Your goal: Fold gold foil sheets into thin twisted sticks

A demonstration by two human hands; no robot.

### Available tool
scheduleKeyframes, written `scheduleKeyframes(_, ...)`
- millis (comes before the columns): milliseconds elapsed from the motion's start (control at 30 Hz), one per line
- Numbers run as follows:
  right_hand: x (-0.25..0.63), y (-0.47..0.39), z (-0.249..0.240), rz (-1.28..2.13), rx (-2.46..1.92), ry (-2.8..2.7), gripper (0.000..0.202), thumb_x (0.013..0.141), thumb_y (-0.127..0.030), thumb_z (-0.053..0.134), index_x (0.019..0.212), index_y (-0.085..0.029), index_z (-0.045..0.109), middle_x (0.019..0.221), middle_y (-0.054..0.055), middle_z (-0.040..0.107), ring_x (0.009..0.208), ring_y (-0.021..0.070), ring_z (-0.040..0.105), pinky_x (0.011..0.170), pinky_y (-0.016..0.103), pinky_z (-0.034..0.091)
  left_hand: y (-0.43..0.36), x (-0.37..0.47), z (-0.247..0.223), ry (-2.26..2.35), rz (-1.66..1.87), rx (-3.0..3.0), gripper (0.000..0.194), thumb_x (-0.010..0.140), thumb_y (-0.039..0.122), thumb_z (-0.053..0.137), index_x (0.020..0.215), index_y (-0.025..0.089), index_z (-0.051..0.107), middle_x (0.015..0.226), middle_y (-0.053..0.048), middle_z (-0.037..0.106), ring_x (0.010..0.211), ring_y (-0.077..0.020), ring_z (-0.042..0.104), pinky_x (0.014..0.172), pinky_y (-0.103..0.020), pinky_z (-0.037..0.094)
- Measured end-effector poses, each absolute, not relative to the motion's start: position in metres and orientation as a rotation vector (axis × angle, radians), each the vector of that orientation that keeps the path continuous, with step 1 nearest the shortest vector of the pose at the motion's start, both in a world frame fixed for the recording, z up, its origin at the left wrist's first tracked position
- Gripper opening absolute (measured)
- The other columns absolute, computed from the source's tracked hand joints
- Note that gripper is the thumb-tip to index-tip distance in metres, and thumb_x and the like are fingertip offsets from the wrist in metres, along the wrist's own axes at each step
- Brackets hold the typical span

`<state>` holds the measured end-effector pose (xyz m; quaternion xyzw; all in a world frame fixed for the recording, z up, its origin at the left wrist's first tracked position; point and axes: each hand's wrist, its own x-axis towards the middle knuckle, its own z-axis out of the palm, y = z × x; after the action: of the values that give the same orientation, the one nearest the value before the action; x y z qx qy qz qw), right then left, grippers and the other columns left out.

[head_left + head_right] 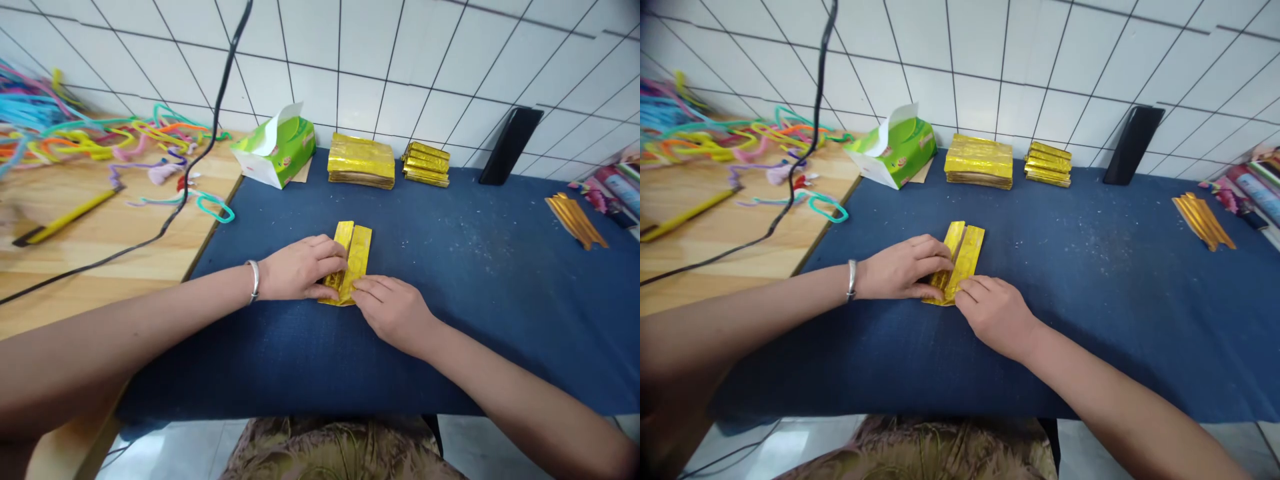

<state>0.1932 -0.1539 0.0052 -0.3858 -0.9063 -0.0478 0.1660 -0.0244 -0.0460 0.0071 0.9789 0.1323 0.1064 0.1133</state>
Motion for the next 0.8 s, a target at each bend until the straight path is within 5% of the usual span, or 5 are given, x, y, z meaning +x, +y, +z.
scheduleKeyframes(133,0.194,-0.155,0.004,-0.071,-1.118,-2.524,0.021,0.088,-0.015,0.045,0.097,-0.017,0.064,0.106,0.005,0.067,0.102,0.0175,0.059,0.092,0.034,0.048,-0.053,-0.033,0.014,0.364,0.324,2.683,0.028,0.086,0.039,0.05,0.099,0.016,0.055,0.098,-0.008,0.06,0.093,-0.0185,0.053,0.087,-0.035,0.041)
scheduleKeyframes(333,0.192,-0.153,0.004,0.095,-1.172,-2.427,0.018,0.086,-0.015,0.047,0.093,-0.016,0.064,0.101,0.006,0.067,0.099,0.016,0.06,0.094,0.034,0.046,-0.059,-0.048,0.017,0.351,0.367,2.556,0.036,0.076,0.041,0.064,0.101,0.017,0.056,0.111,-0.01,0.058,0.106,-0.0214,0.051,0.093,-0.039,0.041)
scheduleKeyframes(567,0.186,-0.147,0.011,0.317,-1.239,-2.304,0.016,0.085,-0.014,0.048,0.088,-0.015,0.064,0.095,0.006,0.065,0.093,0.0165,0.056,0.089,0.037,0.046,-0.066,-0.047,0.016,0.459,0.401,2.523,0.017,0.086,0.02,0.049,0.098,0.018,0.061,0.111,-0.007,0.061,0.107,-0.0166,0.052,0.098,-0.036,0.041)
scheduleKeyframes(800,0.186,-0.14,0.015,0.464,-1.356,-2.198,0.013,0.084,-0.016,0.051,0.084,-0.017,0.064,0.087,0.005,0.061,0.085,0.0161,0.051,0.082,0.036,0.043,-0.073,-0.04,0.02,0.66,0.455,2.407,0.017,0.088,0.017,0.046,0.09,0.015,0.062,0.104,-0.007,0.061,0.101,-0.0152,0.054,0.093,-0.032,0.044)
